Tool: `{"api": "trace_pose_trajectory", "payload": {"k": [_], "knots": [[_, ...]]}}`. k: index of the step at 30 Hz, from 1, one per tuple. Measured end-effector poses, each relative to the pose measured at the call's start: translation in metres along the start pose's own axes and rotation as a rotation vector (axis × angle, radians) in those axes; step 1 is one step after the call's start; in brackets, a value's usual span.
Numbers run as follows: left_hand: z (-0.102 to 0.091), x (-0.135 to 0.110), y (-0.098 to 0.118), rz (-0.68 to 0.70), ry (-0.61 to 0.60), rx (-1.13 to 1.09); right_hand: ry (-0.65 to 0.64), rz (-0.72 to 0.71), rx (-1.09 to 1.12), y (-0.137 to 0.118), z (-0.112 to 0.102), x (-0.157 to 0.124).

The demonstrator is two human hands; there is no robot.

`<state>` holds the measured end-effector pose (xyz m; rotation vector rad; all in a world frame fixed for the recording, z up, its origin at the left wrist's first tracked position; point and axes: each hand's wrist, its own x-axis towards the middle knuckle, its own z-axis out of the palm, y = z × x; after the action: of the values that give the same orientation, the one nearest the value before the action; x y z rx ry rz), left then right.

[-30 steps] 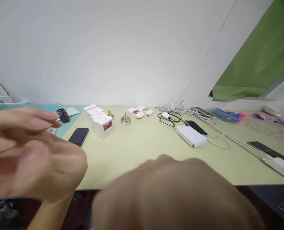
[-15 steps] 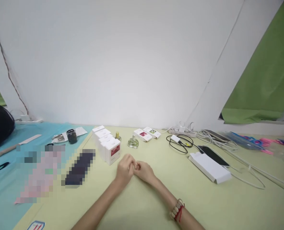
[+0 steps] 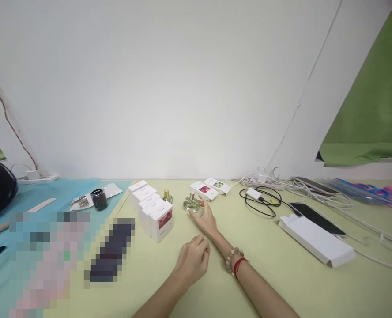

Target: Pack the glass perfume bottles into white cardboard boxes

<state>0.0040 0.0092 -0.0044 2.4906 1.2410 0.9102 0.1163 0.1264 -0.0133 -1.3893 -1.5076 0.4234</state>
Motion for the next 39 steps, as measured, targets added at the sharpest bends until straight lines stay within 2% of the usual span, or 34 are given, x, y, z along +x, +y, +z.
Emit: {"api": "trace_pose_trajectory", "payload": {"k": [4,7,15,20,24,31,39], "knots": [[0.0,-0.001,0.004,0.029,-0.006,0.023,-0.052,-0.048,0.085,0.008,0.005,0.003],[-0.005,-0.003,0.006,-0.004,0.015,0.013,-0.085,-0.042,0.107,0.014,0.002,0.001],[-0.016,-0.005,0.003,-0.063,0.017,-0.023,-0.315,-0.077,0.15,0.022,-0.035,-0.014],[-0.014,-0.004,0.003,0.002,-0.032,0.019,-0.341,-0.092,0.135,0.018,-0.043,-0.018],[-0.013,-0.005,0.004,0.043,-0.063,0.047,-0.318,-0.105,0.091,0.014,-0.04,-0.019],[-0.016,-0.005,0.005,0.021,-0.069,0.039,-0.182,-0.043,-0.067,0.021,-0.043,-0.017],[-0.015,-0.006,0.002,0.023,-0.077,0.038,0.072,0.118,-0.245,0.043,-0.064,-0.005]]}}
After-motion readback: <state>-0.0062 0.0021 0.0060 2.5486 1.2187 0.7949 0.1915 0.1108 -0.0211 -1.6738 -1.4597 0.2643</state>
